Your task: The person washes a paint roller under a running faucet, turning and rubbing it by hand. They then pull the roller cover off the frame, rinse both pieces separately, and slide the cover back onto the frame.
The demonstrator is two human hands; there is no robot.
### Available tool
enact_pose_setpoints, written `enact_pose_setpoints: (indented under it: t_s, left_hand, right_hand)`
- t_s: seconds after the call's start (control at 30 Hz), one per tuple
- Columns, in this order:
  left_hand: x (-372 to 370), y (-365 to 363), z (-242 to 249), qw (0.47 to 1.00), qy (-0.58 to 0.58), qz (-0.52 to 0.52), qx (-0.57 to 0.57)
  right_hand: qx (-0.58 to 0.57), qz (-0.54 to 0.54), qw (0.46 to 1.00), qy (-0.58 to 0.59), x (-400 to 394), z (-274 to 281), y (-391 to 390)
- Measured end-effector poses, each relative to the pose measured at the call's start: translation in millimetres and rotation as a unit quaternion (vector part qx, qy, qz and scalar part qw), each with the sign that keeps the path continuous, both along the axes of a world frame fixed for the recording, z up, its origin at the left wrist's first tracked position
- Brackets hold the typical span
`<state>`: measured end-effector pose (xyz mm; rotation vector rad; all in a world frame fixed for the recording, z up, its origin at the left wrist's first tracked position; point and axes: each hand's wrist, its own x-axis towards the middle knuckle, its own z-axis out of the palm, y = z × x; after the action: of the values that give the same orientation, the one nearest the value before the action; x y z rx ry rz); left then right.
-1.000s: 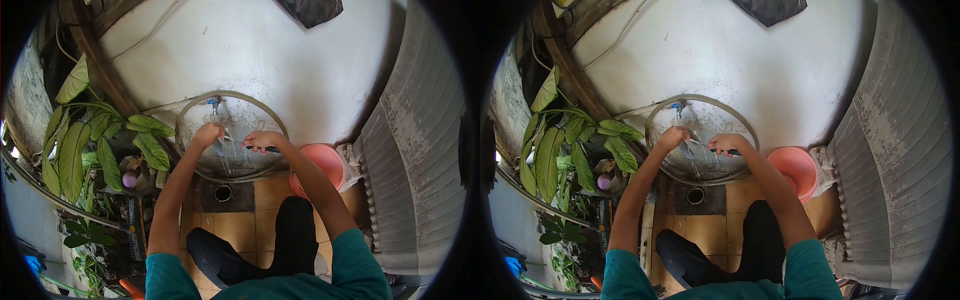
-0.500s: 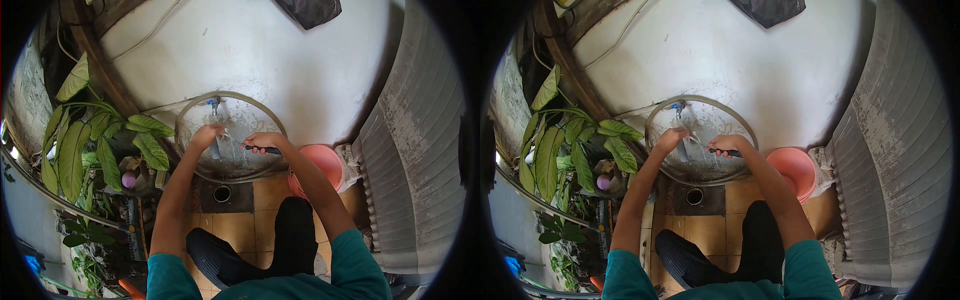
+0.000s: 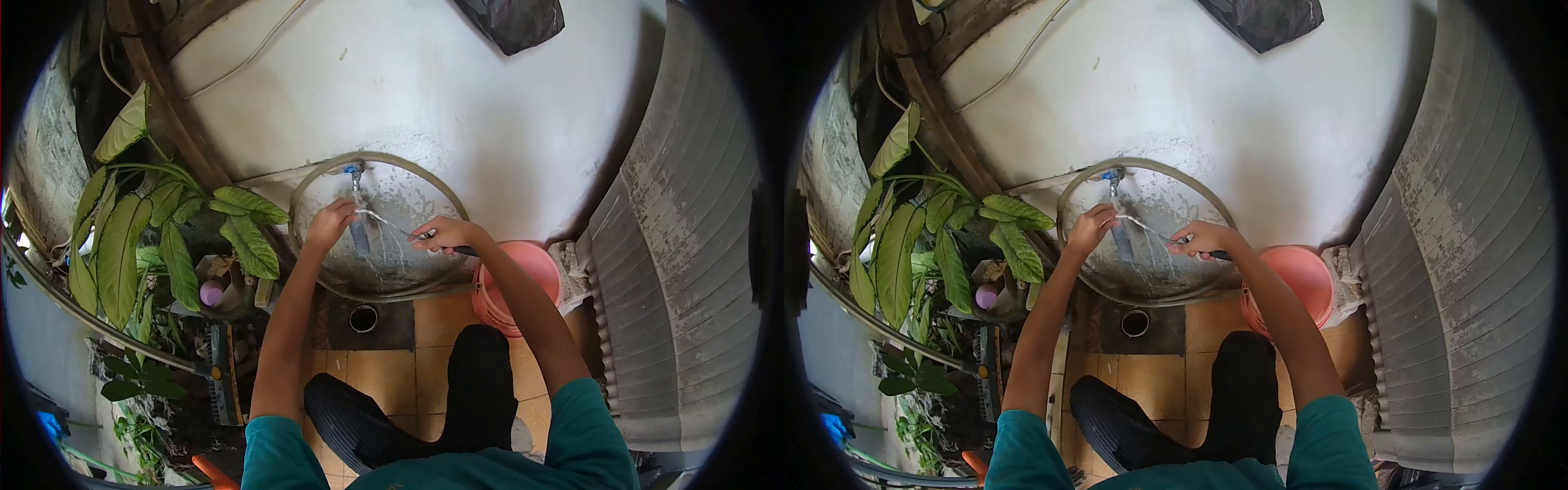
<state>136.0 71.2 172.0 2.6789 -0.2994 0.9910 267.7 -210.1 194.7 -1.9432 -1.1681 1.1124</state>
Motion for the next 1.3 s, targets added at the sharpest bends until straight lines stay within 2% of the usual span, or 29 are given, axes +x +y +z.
enact_pose_setpoints:
  t_s: [0.07, 0.33, 0.47, 0.6, 0.67, 0.7, 0.77, 0.9, 0.97, 1.0, 1.07, 1.3]
  left_hand:
    - [1.0, -14.8, 6.5, 0.999, -0.049, 0.014, 0.018]
    - [2.6, -13.2, 9.6, 0.999, -0.027, 0.015, 0.031]
    - [11.1, 5.8, -6.8, 0.996, -0.006, 0.0, 0.086]
    - [17.3, 10.0, -19.7, 0.996, -0.051, 0.015, 0.066]
    - [16.0, 12.4, -17.2, 0.99, 0.065, 0.03, -0.122]
    - [14.9, 12.8, -13.6, 0.99, 0.066, 0.03, -0.123]
    - [13.5, 15.7, -7.4, 0.979, 0.164, 0.021, -0.121]
    - [17.8, 18.6, 0.3, 0.969, 0.192, -0.045, -0.146]
    - [19.8, 19.8, 3.7, 0.976, 0.204, -0.058, -0.042]
    - [21.6, 20.1, 3.7, 0.976, 0.204, -0.058, -0.043]
    - [23.1, 19.2, 3.4, 0.977, 0.21, -0.026, 0.032]
    - [12.5, 10.2, 5.1, 0.969, 0.218, 0.005, 0.117]
  right_hand:
    - [0.007, 0.001, 1.0, 0.01, -1.1, 0.1, -0.5]
    - [0.003, -0.024, 0.999, 0.036, -8.0, 8.3, 0.9]
    - [0.008, -0.004, 1.0, 0.024, -3.0, -3.2, 3.4]
    - [0.01, -0.012, 0.999, 0.04, -3.4, -3.1, 1.2]
    - [0.005, -0.015, 0.999, 0.046, -3.3, -3.0, -0.5]
    - [-0.001, -0.001, 0.999, 0.033, -1.6, -4.0, -1.6]
    - [-0.01, 0.016, 1.0, 0.02, -0.6, -4.0, -4.2]
    - [-0.025, 0.016, 0.999, 0.012, 3.6, -2.4, -5.3]
    - [-0.027, 0.023, 0.999, 0.006, 4.5, -1.7, -5.0]
    - [-0.028, 0.02, 0.999, 0.007, 3.4, 0.2, -4.5]
    - [-0.03, 0.017, 0.999, 0.008, 3.3, 0.2, -3.8]
    - [-0.031, 0.022, 0.999, 0.018, 4.1, -2.6, -4.7]
